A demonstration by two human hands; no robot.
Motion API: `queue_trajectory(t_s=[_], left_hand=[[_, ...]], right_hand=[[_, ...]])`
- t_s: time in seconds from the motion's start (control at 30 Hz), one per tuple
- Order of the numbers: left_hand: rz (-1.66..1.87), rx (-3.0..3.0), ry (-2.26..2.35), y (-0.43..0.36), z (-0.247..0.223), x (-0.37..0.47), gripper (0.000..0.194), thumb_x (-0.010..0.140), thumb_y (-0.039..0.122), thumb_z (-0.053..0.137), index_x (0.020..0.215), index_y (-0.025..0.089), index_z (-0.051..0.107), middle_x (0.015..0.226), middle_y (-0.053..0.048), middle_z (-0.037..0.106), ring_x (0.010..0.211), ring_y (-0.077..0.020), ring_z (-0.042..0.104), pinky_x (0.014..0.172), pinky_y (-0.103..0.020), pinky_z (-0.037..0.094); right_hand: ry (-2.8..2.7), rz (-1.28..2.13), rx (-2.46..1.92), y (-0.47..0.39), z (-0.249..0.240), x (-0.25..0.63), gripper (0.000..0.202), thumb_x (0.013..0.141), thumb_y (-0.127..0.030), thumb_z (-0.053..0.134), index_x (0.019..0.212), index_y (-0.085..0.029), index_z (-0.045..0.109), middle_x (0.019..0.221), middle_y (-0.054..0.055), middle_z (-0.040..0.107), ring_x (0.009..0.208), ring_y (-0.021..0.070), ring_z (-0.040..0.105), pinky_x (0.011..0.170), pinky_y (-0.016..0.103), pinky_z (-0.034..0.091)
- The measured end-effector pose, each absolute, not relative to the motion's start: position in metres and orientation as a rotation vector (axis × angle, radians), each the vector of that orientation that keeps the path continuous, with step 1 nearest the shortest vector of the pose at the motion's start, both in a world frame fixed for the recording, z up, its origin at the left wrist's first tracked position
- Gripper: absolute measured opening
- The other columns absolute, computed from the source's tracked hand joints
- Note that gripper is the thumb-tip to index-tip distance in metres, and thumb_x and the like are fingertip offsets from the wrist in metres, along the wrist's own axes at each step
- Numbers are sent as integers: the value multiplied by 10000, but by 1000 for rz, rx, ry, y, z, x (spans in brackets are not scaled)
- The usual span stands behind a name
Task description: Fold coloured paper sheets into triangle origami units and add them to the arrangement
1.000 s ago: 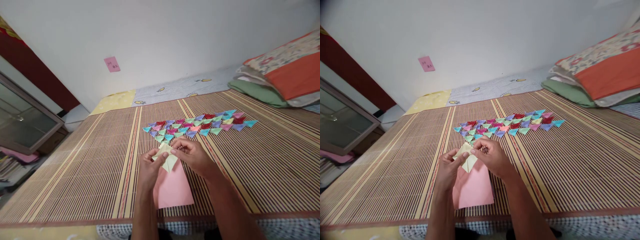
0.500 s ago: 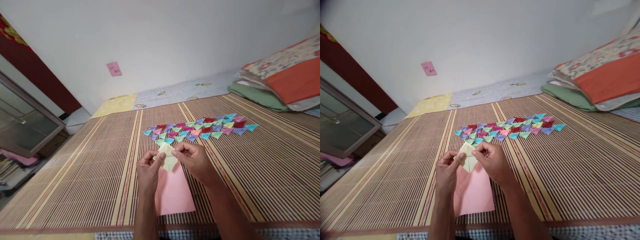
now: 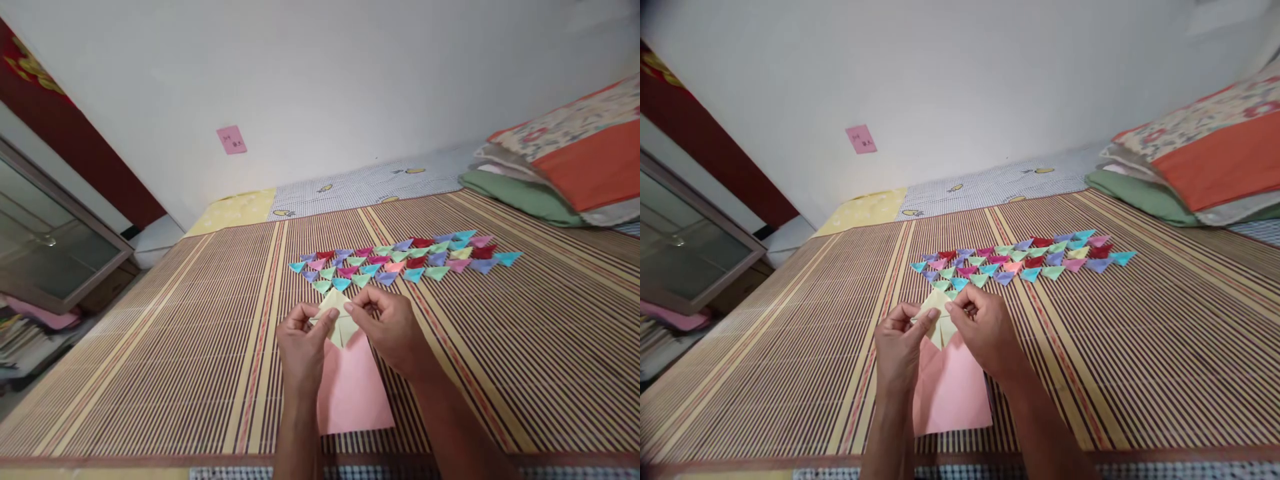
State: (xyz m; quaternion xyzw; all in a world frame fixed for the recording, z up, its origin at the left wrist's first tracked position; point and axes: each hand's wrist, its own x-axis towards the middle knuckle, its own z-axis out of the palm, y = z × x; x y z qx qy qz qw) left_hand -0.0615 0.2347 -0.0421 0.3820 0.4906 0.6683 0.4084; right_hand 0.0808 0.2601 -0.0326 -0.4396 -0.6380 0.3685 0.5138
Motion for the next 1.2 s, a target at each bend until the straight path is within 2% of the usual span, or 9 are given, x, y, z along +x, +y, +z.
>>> queue_trajectory(t_s=[0.37,0.8,1.2], left_hand=[[1748,898,1251,235,-44,-56,333,640,277,894,635,164,581,639,46,579,541,-79,517,523,-187,434],[1734,825,1228,237,-49,-55,380,612,305,922,668,164,574,600,56,574,533,-83,526,524,-193,440],[1714,793,1206,237,-48,-52,409,617,319,920,693,180,543,597,59,602,488,-83,549,500,-196,450]], right_hand=[[-1570,830,-1088,257,-32,77,255,879,-273,617,649,-212,524,545,-55,470,494,117,443,486,247,325],[-1581,736,-1143,258,-38,74,232,860,-264,609,647,-213,531,560,-52,487,508,118,431,507,259,327],[-1575,788,-1103,259,-36,77,222,854,-260,591,647,-216,526,583,-40,491,548,130,453,539,263,365]])
